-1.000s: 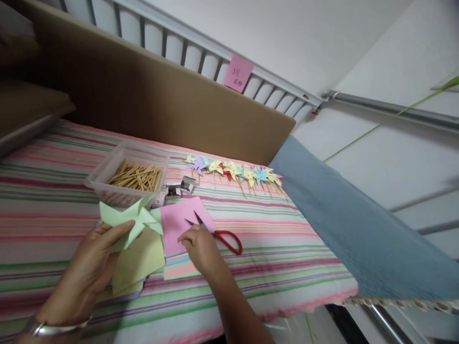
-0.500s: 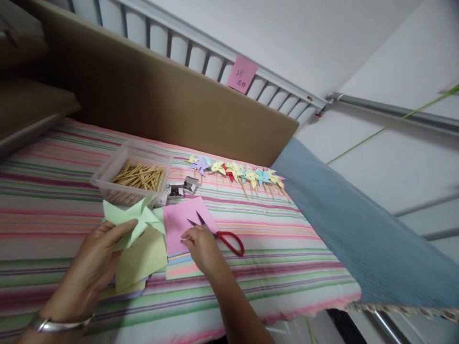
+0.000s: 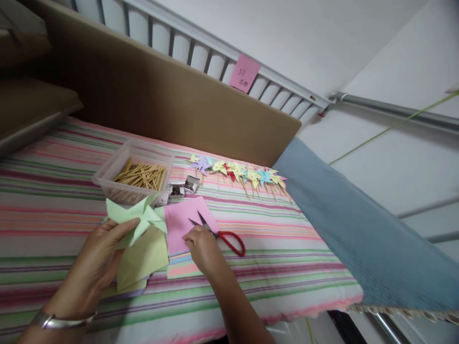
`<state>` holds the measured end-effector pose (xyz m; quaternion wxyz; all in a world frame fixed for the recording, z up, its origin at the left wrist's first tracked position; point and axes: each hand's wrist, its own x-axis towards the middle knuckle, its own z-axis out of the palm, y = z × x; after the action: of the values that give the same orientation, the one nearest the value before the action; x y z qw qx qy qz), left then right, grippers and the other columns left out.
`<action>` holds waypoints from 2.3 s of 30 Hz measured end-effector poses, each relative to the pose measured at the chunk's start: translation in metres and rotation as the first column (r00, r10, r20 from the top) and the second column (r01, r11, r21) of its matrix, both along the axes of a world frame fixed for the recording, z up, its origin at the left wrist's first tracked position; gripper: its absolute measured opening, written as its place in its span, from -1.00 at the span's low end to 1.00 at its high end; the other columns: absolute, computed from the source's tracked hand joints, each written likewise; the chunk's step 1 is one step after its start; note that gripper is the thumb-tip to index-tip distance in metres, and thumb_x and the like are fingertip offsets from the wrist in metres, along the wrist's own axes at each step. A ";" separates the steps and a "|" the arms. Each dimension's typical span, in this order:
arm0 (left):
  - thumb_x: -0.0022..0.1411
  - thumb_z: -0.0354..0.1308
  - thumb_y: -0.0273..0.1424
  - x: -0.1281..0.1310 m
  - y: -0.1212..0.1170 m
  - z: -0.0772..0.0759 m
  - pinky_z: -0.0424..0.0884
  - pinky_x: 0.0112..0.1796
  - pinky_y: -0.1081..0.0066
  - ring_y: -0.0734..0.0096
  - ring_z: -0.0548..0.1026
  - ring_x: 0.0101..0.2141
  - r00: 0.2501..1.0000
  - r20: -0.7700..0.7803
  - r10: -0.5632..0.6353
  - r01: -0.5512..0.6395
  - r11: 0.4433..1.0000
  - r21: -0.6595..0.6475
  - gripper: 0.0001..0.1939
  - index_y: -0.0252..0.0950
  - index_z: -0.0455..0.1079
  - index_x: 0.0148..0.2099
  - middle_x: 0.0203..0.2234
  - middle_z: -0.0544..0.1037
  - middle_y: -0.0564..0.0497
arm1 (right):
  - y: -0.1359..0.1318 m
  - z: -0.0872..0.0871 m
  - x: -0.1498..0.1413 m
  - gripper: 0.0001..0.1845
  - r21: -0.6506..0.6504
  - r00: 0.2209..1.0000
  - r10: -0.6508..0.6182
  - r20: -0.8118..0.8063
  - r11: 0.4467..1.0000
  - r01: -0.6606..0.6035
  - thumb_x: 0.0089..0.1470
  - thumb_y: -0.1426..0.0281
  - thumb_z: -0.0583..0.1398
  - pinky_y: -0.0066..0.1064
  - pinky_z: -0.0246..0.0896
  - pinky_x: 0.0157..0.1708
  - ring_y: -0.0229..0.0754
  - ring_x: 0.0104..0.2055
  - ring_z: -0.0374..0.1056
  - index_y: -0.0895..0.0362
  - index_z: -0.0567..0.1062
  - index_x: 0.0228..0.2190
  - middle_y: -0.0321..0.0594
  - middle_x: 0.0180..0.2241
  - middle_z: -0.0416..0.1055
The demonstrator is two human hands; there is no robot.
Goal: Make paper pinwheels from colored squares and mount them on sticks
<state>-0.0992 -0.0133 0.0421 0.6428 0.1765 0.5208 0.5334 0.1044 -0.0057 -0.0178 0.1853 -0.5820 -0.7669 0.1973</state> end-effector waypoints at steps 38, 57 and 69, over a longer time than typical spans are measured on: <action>-0.24 0.38 -0.34 0.052 -0.003 -0.025 0.29 -0.58 0.43 0.39 0.40 -0.69 0.983 -0.153 -0.102 0.119 0.988 0.103 -0.72 -0.30 0.56 -0.37 -0.67 0.55 0.07 | -0.018 0.040 -0.020 -0.88 -0.055 0.772 -0.100 -0.627 0.995 0.084 -0.01 0.51 0.20 -0.16 -0.11 0.19 -0.10 0.30 -0.12 0.08 0.53 -0.47 -0.20 0.25 0.05; -0.19 0.34 -0.39 0.045 -0.005 -0.023 0.29 -0.52 0.45 0.37 0.44 -0.58 0.975 -0.182 -0.123 0.163 0.961 0.223 -0.82 -0.26 0.58 -0.41 -0.56 0.60 0.05 | -0.015 0.040 -0.024 -0.92 -0.155 0.745 -0.193 -0.639 0.980 0.120 -0.07 0.51 0.20 -0.24 -0.16 0.19 -0.09 0.23 0.05 0.10 0.50 -0.50 -0.15 0.13 0.24; -0.16 0.30 -0.42 0.044 -0.005 -0.027 0.28 -0.51 0.47 0.40 0.42 -0.57 0.966 -0.237 -0.101 0.164 0.951 0.263 -0.90 -0.25 0.56 -0.46 -0.60 0.57 0.09 | -0.011 0.029 -0.029 -0.97 -0.173 0.609 -0.198 -0.768 0.980 0.099 -0.15 0.44 0.19 -0.40 0.18 -0.23 -0.20 -0.34 0.30 0.13 0.42 -0.56 -0.30 -0.46 0.38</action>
<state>-0.0555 -0.0179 0.0150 0.5840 0.3586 0.4949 0.5343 0.0752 -0.0171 0.0113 0.4826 -0.5093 -0.5464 0.4574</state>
